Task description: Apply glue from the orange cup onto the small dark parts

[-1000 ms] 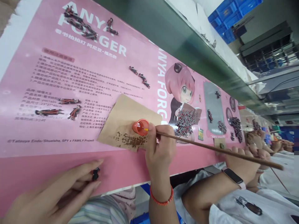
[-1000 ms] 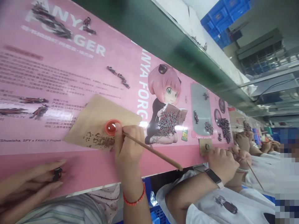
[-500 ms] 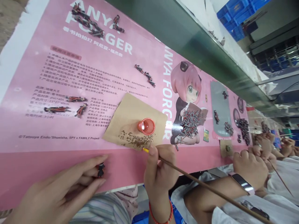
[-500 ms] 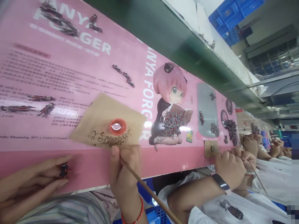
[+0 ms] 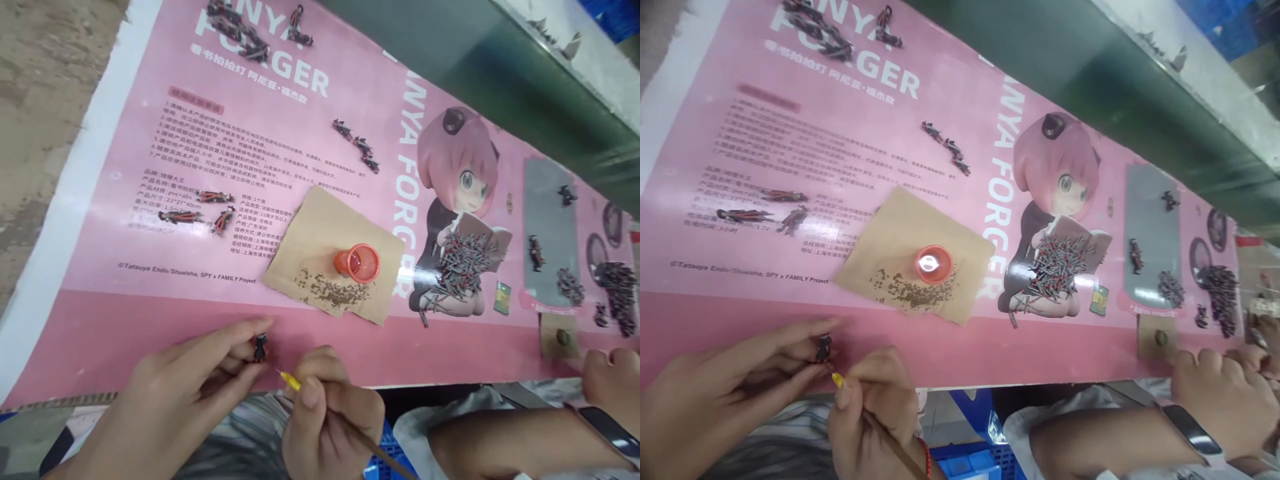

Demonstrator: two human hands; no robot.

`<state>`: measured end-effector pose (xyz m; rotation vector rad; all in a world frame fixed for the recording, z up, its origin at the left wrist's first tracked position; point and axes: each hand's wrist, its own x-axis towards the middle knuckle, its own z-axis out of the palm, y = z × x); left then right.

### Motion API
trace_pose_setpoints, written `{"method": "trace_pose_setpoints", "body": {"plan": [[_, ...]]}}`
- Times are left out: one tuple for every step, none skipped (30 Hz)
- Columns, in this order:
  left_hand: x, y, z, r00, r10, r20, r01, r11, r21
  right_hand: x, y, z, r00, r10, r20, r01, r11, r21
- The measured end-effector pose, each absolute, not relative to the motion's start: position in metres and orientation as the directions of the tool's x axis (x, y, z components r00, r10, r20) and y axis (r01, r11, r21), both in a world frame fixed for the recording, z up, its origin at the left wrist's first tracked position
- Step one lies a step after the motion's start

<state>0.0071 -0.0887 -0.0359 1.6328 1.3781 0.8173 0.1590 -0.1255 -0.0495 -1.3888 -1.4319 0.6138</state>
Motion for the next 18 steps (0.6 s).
{"method": "trace_pose_setpoints", "body": {"plan": [[0.009, -0.084, -0.031, 0.196, 0.98, -0.008, 0.409, -0.074, 0.91, 0.159, -0.124, -0.05, 0.169, 0.931, 0.324, 0.425, 0.228, -0.876], [0.01, -0.081, -0.028, 0.192, 0.981, 0.004, 0.401, -0.082, 0.912, 0.159, -0.122, -0.049, 0.181, 0.92, 0.347, 0.422, 0.246, -0.872], [0.011, -0.078, -0.025, 0.19, 0.982, 0.012, 0.396, -0.088, 0.914, 0.16, -0.119, -0.048, 0.18, 0.917, 0.356, 0.426, 0.253, -0.868], [0.011, -0.077, -0.024, 0.194, 0.981, 0.006, 0.399, -0.084, 0.913, 0.161, -0.117, -0.046, 0.169, 0.921, 0.352, 0.439, 0.249, -0.863], [0.011, -0.077, -0.024, 0.187, 0.982, 0.008, 0.401, -0.084, 0.912, 0.162, -0.115, -0.044, 0.163, 0.924, 0.346, 0.455, 0.24, -0.857], [0.01, -0.077, -0.024, 0.188, 0.982, 0.004, 0.407, -0.081, 0.91, 0.163, -0.113, -0.042, 0.152, 0.929, 0.338, 0.471, 0.232, -0.851], [0.01, -0.078, -0.025, 0.187, 0.982, 0.003, 0.417, -0.083, 0.905, 0.164, -0.113, -0.041, 0.142, 0.934, 0.329, 0.484, 0.224, -0.846], [0.009, -0.079, -0.026, 0.187, 0.982, 0.01, 0.433, -0.092, 0.897, 0.164, -0.113, -0.04, 0.134, 0.936, 0.326, 0.495, 0.222, -0.84], [0.008, -0.08, -0.026, 0.188, 0.982, 0.021, 0.451, -0.106, 0.886, 0.164, -0.114, -0.04, 0.125, 0.939, 0.321, 0.5, 0.22, -0.838], [0.007, -0.081, -0.027, 0.187, 0.982, 0.033, 0.471, -0.119, 0.874, 0.164, -0.115, -0.039, 0.12, 0.941, 0.317, 0.506, 0.217, -0.835], [0.007, -0.081, -0.027, 0.187, 0.982, 0.04, 0.484, -0.127, 0.866, 0.164, -0.116, -0.039, 0.121, 0.941, 0.315, 0.511, 0.214, -0.833], [0.006, -0.082, -0.026, 0.184, 0.982, 0.042, 0.49, -0.129, 0.862, 0.164, -0.116, -0.039, 0.124, 0.94, 0.317, 0.516, 0.212, -0.83], [0.006, -0.082, -0.026, 0.165, 0.985, 0.042, 0.493, -0.119, 0.862, 0.163, -0.116, -0.039, 0.126, 0.939, 0.32, 0.521, 0.212, -0.827], [0.006, -0.083, -0.026, 0.153, 0.988, 0.034, 0.487, -0.106, 0.867, 0.163, -0.116, -0.039, 0.119, 0.939, 0.322, 0.526, 0.216, -0.823], [0.006, -0.084, -0.026, 0.142, 0.99, 0.016, 0.474, -0.082, 0.877, 0.163, -0.115, -0.038, 0.113, 0.939, 0.326, 0.528, 0.222, -0.82], [0.006, -0.084, -0.026, 0.12, 0.993, -0.004, 0.463, -0.052, 0.885, 0.164, -0.114, -0.036, 0.102, 0.938, 0.331, 0.531, 0.23, -0.816], [0.006, -0.084, -0.026, 0.105, 0.994, -0.024, 0.448, -0.025, 0.893, 0.164, -0.113, -0.035, 0.092, 0.94, 0.328, 0.535, 0.231, -0.813], [0.006, -0.083, -0.026, 0.093, 0.995, -0.047, 0.432, 0.002, 0.902, 0.165, -0.112, -0.033, 0.082, 0.943, 0.323, 0.543, 0.23, -0.808]]}}
